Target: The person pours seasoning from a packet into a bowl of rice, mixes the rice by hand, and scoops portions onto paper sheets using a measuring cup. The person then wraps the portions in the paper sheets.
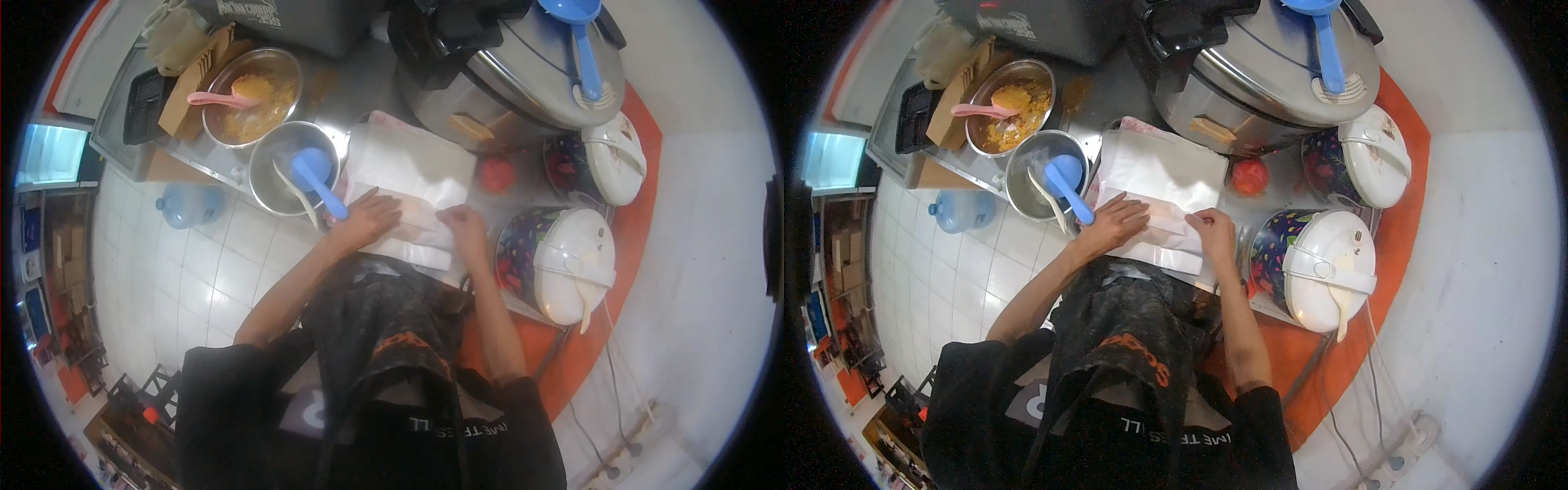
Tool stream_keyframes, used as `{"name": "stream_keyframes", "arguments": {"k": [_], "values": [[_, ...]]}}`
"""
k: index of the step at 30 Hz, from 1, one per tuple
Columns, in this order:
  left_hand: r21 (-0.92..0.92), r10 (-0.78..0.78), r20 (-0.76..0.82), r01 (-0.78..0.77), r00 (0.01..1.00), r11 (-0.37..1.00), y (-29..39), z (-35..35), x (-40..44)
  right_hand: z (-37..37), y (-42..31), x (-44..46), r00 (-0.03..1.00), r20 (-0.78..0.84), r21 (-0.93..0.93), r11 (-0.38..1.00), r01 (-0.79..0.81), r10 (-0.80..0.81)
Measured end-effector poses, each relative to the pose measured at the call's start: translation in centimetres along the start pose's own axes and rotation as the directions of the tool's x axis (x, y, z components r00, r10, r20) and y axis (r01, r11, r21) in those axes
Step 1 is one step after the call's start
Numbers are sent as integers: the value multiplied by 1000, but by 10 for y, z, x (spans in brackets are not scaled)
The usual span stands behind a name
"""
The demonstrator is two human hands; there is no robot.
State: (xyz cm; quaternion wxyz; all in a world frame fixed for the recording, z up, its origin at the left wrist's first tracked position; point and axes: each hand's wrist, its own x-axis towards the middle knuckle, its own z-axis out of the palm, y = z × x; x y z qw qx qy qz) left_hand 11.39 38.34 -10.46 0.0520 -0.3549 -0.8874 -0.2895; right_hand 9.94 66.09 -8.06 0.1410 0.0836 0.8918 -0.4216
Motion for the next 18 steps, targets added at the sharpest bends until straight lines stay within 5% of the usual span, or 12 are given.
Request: {"name": "stream_keyframes", "arguments": {"k": [1,4,8,11,12,13,14,16,18], "values": [[8,-1,10,1,1000,1000,0,0,-1,-3,1,3,985,103,211,964,-159,140],[-6,-8,3,8,1000,1000,0,1,-2,-15,-3,4,942,37,481,820,-309,333],[-2,-20,13,20,1000,1000,0,2,-3,-14,13,7,929,23,556,768,-319,369],[12,-10,6,10,1000,1000,-1,2,-3,-4,2,-3,914,-358,185,974,-130,190],[6,-2,-5,2,1000,1000,-1,2,-3,-2,-23,-19,930,-290,-122,973,196,-224],[-4,10,-14,-10,1000,1000,0,2,-4,0,-37,-32,810,-107,-377,777,504,-577],[-8,18,-12,-18,1000,1000,0,2,-3,2,-35,-38,812,-114,-380,780,497,-573],[-44,-36,17,36,999,998,-1,0,-7,11,-19,-42,725,241,-453,586,672,-646],[-41,-44,38,45,998,998,-2,-7,-17,15,-4,-43,720,258,-487,556,673,-645]]}}
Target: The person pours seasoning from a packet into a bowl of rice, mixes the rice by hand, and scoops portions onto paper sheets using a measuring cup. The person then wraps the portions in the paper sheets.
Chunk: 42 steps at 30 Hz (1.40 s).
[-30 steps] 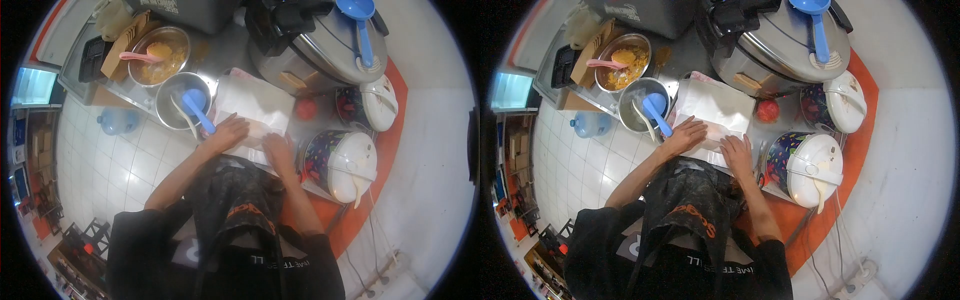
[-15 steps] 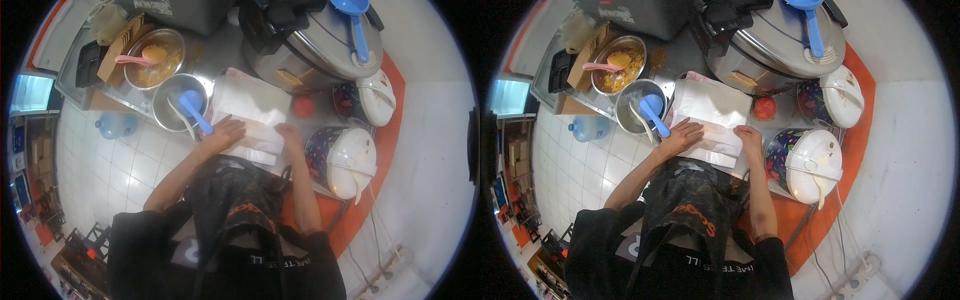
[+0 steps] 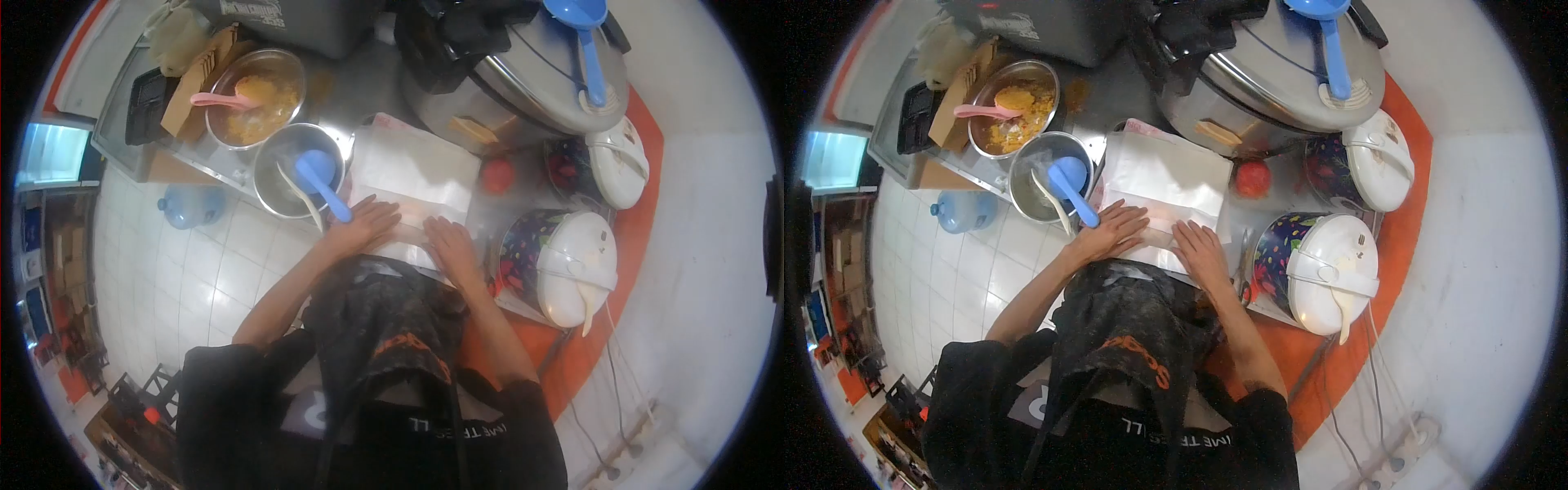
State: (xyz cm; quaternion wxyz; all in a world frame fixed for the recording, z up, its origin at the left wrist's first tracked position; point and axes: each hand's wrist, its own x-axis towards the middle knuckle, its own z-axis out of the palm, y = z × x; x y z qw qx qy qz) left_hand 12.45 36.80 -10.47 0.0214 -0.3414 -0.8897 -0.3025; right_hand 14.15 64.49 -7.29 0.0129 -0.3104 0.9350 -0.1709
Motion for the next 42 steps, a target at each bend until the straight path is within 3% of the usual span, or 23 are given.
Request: {"name": "stream_keyframes", "arguments": {"k": [2,10,14,15,16,19,21,23,24,25,26,27,28,29,31,32,35,37,39,42], "values": [[-6,-10,26,10,1000,1000,0,-6,-11,5,5,-10,999,33,-94,996,10,-7],[63,26,187,-38,982,997,-20,-7,-25,-5,21,-16,988,67,-101,984,145,-139],[0,34,167,-34,985,999,-26,-6,-30,-6,26,-12,982,119,-68,985,157,-148],[8,45,88,-46,995,999,-28,-2,-31,-8,26,-9,981,120,-68,985,159,-150],[16,58,9,-58,998,998,-30,1,-32,-8,27,-5,982,166,-9,996,88,-85],[-109,-52,21,54,998,993,-29,0,-26,-8,28,6,974,222,77,995,-60,41],[-136,-47,-34,42,998,990,-30,0,-21,-8,26,15,968,229,106,986,-131,104],[-163,-43,-89,28,995,986,-28,1,-17,-9,24,25,928,249,270,901,-340,276],[-168,-160,-54,148,986,974,-24,-1,-11,-12,22,31,929,247,267,902,-340,277],[-169,-275,-19,268,961,949,-19,-2,-6,-15,20,37,888,281,298,847,-441,363],[-169,-273,-19,266,962,949,-15,-2,-2,-17,16,41,838,317,325,779,-536,444],[-183,-418,19,415,908,891,-13,-1,1,-12,14,41,838,315,324,779,-537,446],[-192,-553,59,554,831,810,-10,1,4,-6,12,41,876,183,301,823,-483,447],[-193,-553,59,553,831,811,-7,4,9,-2,11,41,900,50,268,863,-429,433],[54,-347,-313,382,884,923,-3,8,15,-3,8,44,915,41,175,898,-403,403],[53,-346,-315,381,884,923,-4,8,15,-4,6,45,927,35,81,924,-374,372],[-2,-374,-216,382,902,924,-5,5,14,2,8,47,937,-10,128,930,-346,350],[-48,-392,-50,390,918,919,-12,4,16,2,7,51,919,66,121,911,-394,388],[-29,-406,-46,405,913,914,-11,9,16,3,2,52,896,140,110,892,-438,422],[-24,-431,-68,430,900,902,-7,25,15,4,-5,43,924,57,123,916,-383,379]]}}
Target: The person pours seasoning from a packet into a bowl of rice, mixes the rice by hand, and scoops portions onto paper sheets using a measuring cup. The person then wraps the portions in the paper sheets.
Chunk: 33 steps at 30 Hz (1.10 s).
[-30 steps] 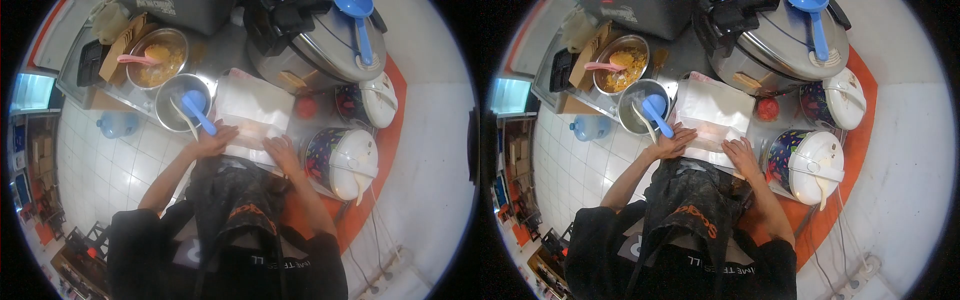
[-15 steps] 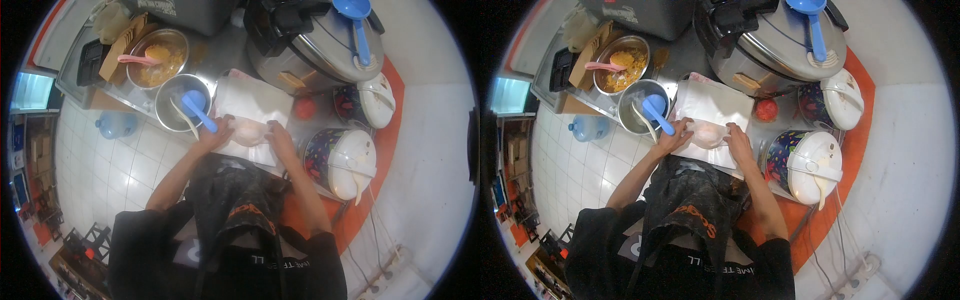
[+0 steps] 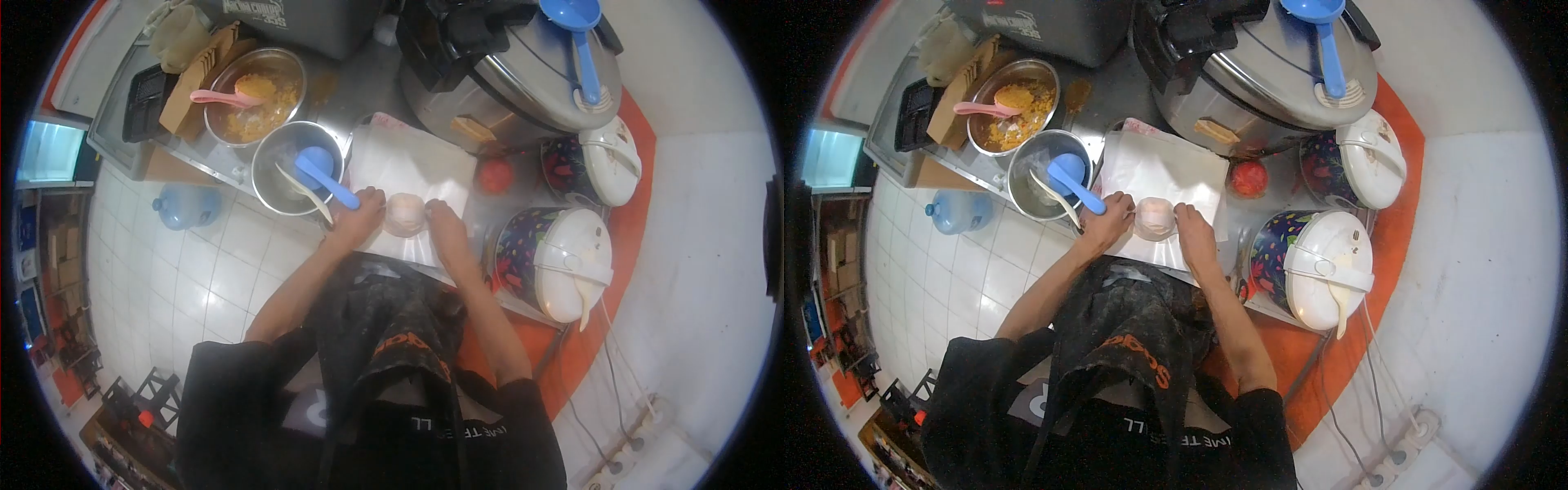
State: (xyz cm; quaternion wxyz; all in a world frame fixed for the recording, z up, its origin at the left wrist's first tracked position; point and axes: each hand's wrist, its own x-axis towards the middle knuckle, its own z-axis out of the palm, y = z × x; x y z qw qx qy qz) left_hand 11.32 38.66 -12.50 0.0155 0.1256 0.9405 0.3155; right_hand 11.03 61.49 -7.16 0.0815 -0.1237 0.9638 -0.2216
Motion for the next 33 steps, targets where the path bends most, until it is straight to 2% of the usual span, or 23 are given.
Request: {"name": "stream_keyframes", "arguments": {"k": [2,4,6,8,9,10,11,12,13,14,15,17,18,20,23,27,30,33], "values": [[-10,-17,-25,17,1000,1000,-5,13,-6,3,2,-10,993,28,-43,993,113,-112],[112,47,-32,-43,998,993,-3,16,-13,3,3,-21,989,35,-24,989,148,-147],[81,102,-30,-99,994,992,-5,9,-22,5,0,-33,983,37,-9,984,179,-178],[46,161,-35,-160,986,986,-4,1,-27,10,-7,-44,997,6,-2,997,75,-75],[-28,205,-52,-207,977,978,-8,-2,-30,12,-10,-46,997,3,-5,997,75,-75],[-100,244,-70,-250,967,963,-11,-4,-32,16,-14,-49,997,-71,69,997,36,-31],[-98,240,-71,-246,968,964,-12,-3,-33,20,-18,-51,990,-139,147,989,5,16],[-94,244,-64,-250,968,964,-14,1,-34,20,-26,-49,991,-136,148,989,7,13],[-91,253,-58,-257,966,962,-16,2,-34,18,-35,-45,977,-130,273,954,-126,166],[-92,254,-58,-259,965,962,-17,4,-35,15,-44,-41,943,-105,390,885,-253,316],[-109,227,-42,-230,973,967,-17,5,-36,18,-48,-37,942,-108,389,886,-254,318],[-126,211,-29,-213,977,969,-18,7,-33,21,-52,-24,873,-30,481,773,-414,487],[-126,244,-73,-252,967,960,-18,7,-33,24,-50,-18,871,-35,480,773,-416,490],[-126,277,-118,-292,953,948,-20,9,-33,30,-46,-4,838,153,475,705,-527,523],[-156,270,-148,-292,951,944,-21,7,-34,24,-51,10,835,246,525,657,-541,492],[-227,196,-102,-214,975,950,-22,10,-37,33,-53,15,844,270,630,578,-518,463],[-259,180,-108,-202,978,944,-28,18,-37,57,-53,13,799,91,541,644,-540,594],[-277,183,-154,-220,971,935,-31,23,-37,41,-83,13,761,13,568,621,-540,649]]}}
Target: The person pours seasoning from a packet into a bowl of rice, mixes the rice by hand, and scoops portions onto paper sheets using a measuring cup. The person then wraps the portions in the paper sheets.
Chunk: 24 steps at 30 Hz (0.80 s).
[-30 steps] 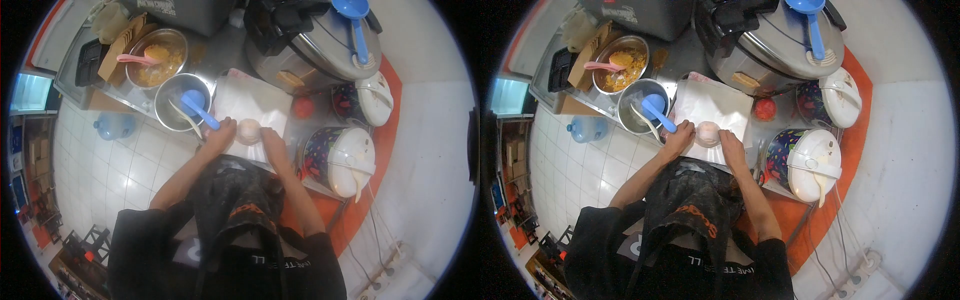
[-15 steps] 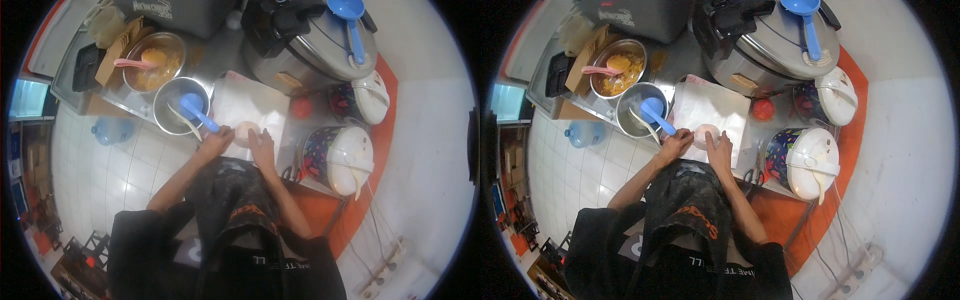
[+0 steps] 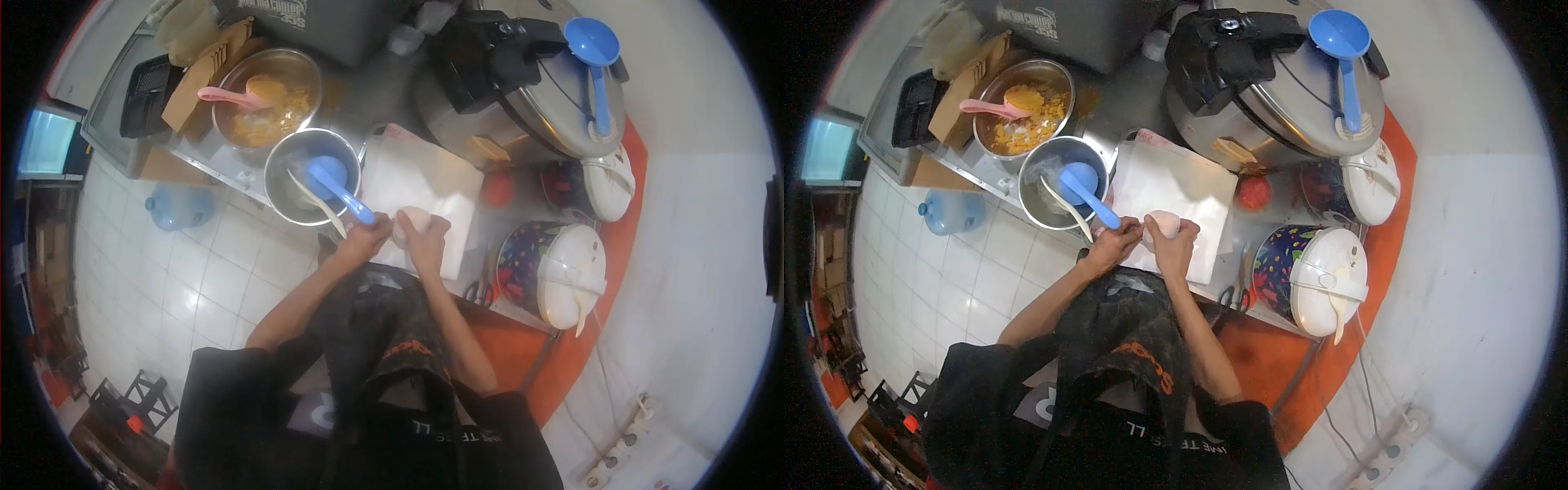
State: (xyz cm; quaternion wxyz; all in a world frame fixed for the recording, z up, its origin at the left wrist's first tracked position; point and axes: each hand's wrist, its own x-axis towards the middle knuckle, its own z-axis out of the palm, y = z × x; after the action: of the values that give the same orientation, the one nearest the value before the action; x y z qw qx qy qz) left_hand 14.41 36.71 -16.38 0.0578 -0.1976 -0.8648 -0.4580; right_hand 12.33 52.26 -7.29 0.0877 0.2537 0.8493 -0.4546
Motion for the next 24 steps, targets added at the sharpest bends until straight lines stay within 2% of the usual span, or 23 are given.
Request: {"name": "stream_keyframes", "arguments": {"k": [3,6,8,9,11,12,14,15,16,17,18,19,20,22,23,24], "values": [[-8,3,-9,-3,1000,1000,0,0,-2,10,-3,-3,992,-84,-111,990,84,-94],[-13,-11,12,11,1000,1000,1,-4,0,16,-2,0,992,-54,-116,988,105,-112],[-9,-12,13,12,1000,1000,4,-6,1,9,-10,1,998,53,-90,996,28,-23],[-49,-60,-9,59,998,997,9,-9,4,7,-9,2,998,54,-88,996,28,-24],[-88,-107,-29,104,994,991,22,-13,8,3,-5,2,995,10,69,993,95,-96],[-117,-153,-46,147,987,982,30,-16,11,5,1,4,995,11,70,993,96,-97],[-138,-199,-62,190,978,972,38,-16,12,12,20,10,973,-62,166,959,231,-223],[-329,-343,-27,316,939,890,41,-14,13,10,18,8,973,-61,170,958,231,-223],[-501,-469,36,422,882,755,44,-12,14,6,16,6,981,-34,251,948,194,-192],[-499,-469,35,422,882,757,45,-10,16,2,14,4,987,-6,329,931,155,-162],[-615,-511,82,447,856,650,47,-10,18,-1,18,4,986,-4,333,930,156,-164],[-714,-544,136,463,828,526,50,-10,20,-5,22,4,992,63,504,861,63,-109],[-712,-545,131,461,828,530,54,-10,20,-9,26,5,988,138,651,758,-38,-69],[-820,-577,247,485,778,304,67,-10,23,-22,20,-2,983,155,714,699,-42,-100],[-820,-577,243,483,780,308,74,-9,24,-29,17,-7,978,169,768,638,-53,-123],[-860,-568,258,453,782,234,81,-7,25,-33,18,-7,977,169,770,637,-50,-128]]}}
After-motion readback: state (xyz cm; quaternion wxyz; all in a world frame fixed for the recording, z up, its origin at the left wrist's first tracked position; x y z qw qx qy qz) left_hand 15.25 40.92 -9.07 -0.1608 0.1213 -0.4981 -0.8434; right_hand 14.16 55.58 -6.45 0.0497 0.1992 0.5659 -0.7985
